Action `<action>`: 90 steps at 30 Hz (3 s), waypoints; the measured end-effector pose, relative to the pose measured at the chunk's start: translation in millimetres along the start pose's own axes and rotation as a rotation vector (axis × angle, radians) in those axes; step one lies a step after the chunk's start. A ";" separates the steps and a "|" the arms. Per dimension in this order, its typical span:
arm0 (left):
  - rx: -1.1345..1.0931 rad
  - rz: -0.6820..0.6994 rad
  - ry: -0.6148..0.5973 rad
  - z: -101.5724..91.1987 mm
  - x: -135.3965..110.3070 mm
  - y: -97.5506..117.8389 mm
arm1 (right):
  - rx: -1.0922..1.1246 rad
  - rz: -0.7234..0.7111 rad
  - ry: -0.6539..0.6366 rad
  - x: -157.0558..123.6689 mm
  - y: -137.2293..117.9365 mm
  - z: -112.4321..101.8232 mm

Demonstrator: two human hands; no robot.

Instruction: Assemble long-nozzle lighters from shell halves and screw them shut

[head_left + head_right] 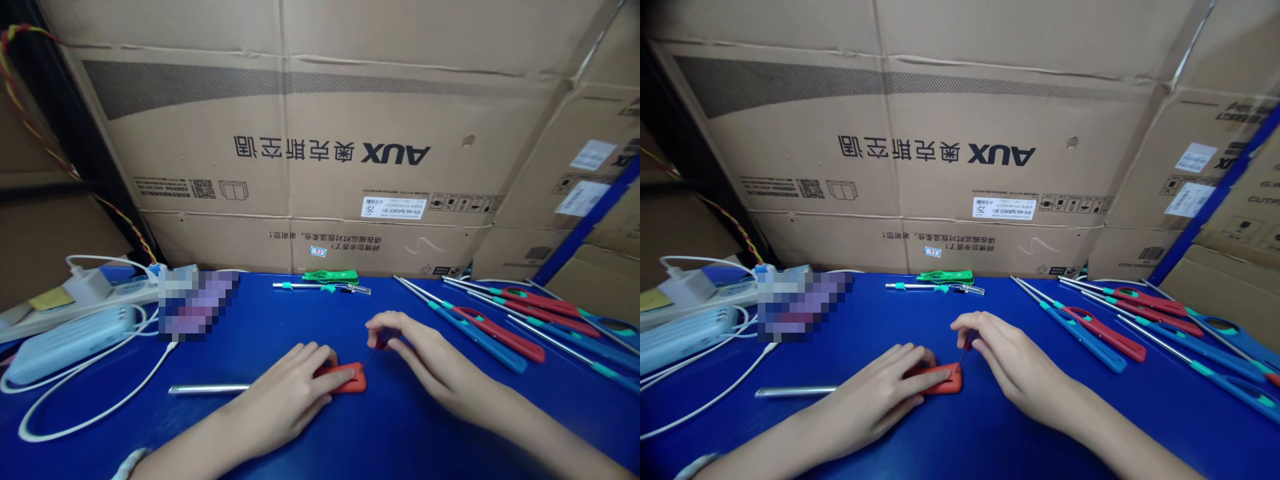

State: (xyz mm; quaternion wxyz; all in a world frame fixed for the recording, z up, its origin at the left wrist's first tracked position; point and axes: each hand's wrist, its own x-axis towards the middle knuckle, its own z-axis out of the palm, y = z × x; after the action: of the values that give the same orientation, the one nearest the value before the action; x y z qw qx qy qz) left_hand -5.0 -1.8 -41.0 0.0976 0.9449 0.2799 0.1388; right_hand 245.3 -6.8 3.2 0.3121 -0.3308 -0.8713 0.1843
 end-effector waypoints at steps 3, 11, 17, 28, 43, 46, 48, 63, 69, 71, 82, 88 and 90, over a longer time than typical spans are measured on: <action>0.004 0.011 0.021 0.7 -0.5 -0.4 | -0.011 -0.029 0.023 0.3 -2.0 3.2; 0.027 -0.002 0.012 2.2 -1.5 -0.8 | -0.157 -0.052 0.124 19.6 -4.3 16.4; 0.046 -0.004 0.008 5.0 -2.5 -2.4 | -0.291 -0.107 0.216 32.0 0.0 29.9; 0.050 0.003 0.003 4.5 -0.6 -2.2 | 0.249 0.002 0.083 25.1 7.0 14.5; 0.036 -0.015 -0.038 1.3 2.9 0.4 | 0.077 -0.164 0.177 21.1 -2.5 11.6; 0.027 -0.012 -0.033 1.3 2.2 1.0 | -0.160 -0.283 0.331 17.8 4.1 19.0; 0.027 -0.015 -0.034 1.4 1.6 1.4 | -0.264 -0.361 0.363 16.7 5.0 20.2; 0.037 -0.019 -0.050 -0.7 3.6 3.2 | -0.164 -0.313 0.277 17.5 9.0 18.3; 0.028 -0.005 -0.002 0.9 3.1 1.8 | 0.087 -0.217 0.099 20.3 -4.0 8.8; 0.031 -0.007 -0.012 1.0 2.8 1.6 | 0.079 -0.178 0.140 21.0 -3.0 9.1; 0.049 -0.017 -0.021 4.9 0.7 -1.2 | -0.088 -0.307 0.276 14.7 2.1 25.9; 0.046 -0.017 -0.028 3.5 1.4 0.2 | 0.227 -0.154 0.215 21.5 -4.7 18.8; 0.044 -0.020 -0.031 1.6 1.2 1.4 | 0.162 -0.146 0.278 21.8 0.0 19.0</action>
State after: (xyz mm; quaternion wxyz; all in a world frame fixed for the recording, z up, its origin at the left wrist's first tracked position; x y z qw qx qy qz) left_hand -2.8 -2.5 -41.9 0.0827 0.9461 0.2906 0.1170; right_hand 219.9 6.1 -1.5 0.4680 -0.2626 -0.8237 0.1833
